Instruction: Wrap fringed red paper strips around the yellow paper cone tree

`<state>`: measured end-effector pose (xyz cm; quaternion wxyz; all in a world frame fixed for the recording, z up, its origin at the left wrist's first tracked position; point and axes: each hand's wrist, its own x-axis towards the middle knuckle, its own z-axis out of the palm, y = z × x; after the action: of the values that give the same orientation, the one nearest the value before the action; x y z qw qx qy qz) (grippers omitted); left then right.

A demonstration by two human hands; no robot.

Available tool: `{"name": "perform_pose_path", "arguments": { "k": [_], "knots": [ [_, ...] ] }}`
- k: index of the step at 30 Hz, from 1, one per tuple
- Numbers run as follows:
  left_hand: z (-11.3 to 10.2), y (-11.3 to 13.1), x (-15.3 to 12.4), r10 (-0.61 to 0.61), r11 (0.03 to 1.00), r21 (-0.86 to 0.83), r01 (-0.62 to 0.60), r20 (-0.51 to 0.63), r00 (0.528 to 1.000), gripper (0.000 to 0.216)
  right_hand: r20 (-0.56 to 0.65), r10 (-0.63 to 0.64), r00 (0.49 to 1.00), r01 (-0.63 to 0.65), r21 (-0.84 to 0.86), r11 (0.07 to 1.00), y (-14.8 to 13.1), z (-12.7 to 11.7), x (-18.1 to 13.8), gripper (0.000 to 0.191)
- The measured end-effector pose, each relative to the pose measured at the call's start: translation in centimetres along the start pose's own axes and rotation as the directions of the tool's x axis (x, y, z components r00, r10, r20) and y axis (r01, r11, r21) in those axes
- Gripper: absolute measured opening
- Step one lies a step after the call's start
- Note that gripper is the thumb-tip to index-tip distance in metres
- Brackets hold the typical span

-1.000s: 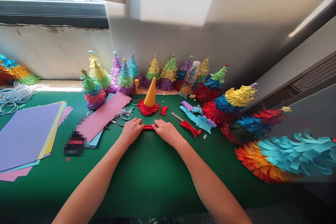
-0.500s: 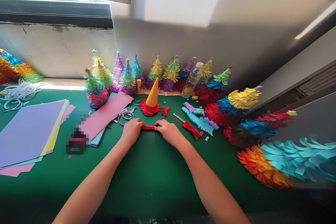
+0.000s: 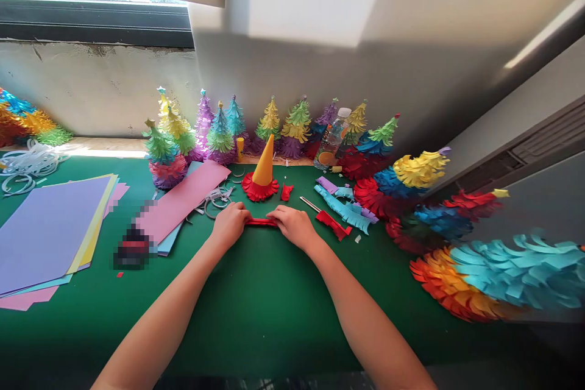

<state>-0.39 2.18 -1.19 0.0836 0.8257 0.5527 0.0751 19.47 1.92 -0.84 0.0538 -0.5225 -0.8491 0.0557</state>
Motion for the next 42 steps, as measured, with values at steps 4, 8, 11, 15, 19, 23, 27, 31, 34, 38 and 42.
{"name": "perform_pose_path", "arguments": {
  "k": [4, 8, 11, 15, 19, 23, 27, 31, 34, 38, 42],
  "knots": [
    [-0.3, 0.5, -0.1, 0.022, 0.997, 0.069, -0.024, 0.024, 0.999, 0.027, 0.008, -0.030, 1.000, 0.031, -0.057, 0.998, -0.4, 0.2, -0.1, 0.031],
    [-0.8, 1.4, -0.4, 0.041, 0.981, 0.186, -0.053, 0.068, 0.997, 0.028, 0.003, -0.061, 0.998, 0.061, -0.104, 0.993, -0.8, 0.3, -0.2, 0.032],
    [-1.0, 1.8, -0.5, 0.060, 0.972, 0.221, -0.074, 0.068, 0.996, 0.028, 0.001, -0.076, 0.997, 0.076, -0.098, 0.992, -0.7, 0.3, -0.3, 0.031],
    [-0.9, 1.7, -0.6, 0.088, 0.968, 0.230, -0.099, 0.058, 0.994, 0.027, 0.002, -0.064, 0.998, 0.064, -0.097, 0.993, -0.6, 0.3, -0.3, 0.029],
    [-0.5, 1.6, -0.7, 0.109, 0.964, 0.237, -0.116, 0.043, 0.993, 0.026, 0.035, -0.071, 0.997, 0.075, -0.132, 0.988, -0.8, 0.2, -0.1, 0.028],
    [-0.1, 1.6, -0.3, 0.119, 0.961, 0.249, -0.117, 0.007, 0.993, 0.026, 0.025, -0.089, 0.996, 0.092, -0.212, 0.973, -1.3, 0.3, 0.1, 0.031],
    [0.1, 1.8, 0.2, 0.106, 0.963, 0.252, -0.101, -0.008, 0.994, 0.026, 0.002, -0.093, 0.996, 0.089, -0.282, 0.955, -1.9, 0.4, 0.5, 0.034],
    [0.0, 1.7, 0.2, 0.092, 0.972, 0.214, -0.094, 0.023, 0.996, 0.023, -0.012, -0.090, 0.996, 0.082, -0.314, 0.946, -2.2, 0.7, 0.7, 0.031],
    [0.0, 1.6, 0.1, 0.106, 0.970, 0.214, -0.111, 0.036, 0.994, 0.022, -0.023, -0.101, 0.995, 0.088, -0.331, 0.939, -2.2, 0.8, 0.6, 0.031],
    [0.0, 1.7, 0.1, 0.097, 0.966, 0.237, -0.105, 0.043, 0.994, 0.021, -0.014, -0.103, 0.995, 0.093, -0.333, 0.938, -2.1, 0.8, 0.5, 0.033],
    [-0.1, 1.9, 0.1, 0.107, 0.960, 0.258, -0.113, 0.039, 0.993, 0.023, -0.004, -0.108, 0.994, 0.101, -0.305, 0.947, -1.9, 0.5, 0.2, 0.035]
  ]
}}
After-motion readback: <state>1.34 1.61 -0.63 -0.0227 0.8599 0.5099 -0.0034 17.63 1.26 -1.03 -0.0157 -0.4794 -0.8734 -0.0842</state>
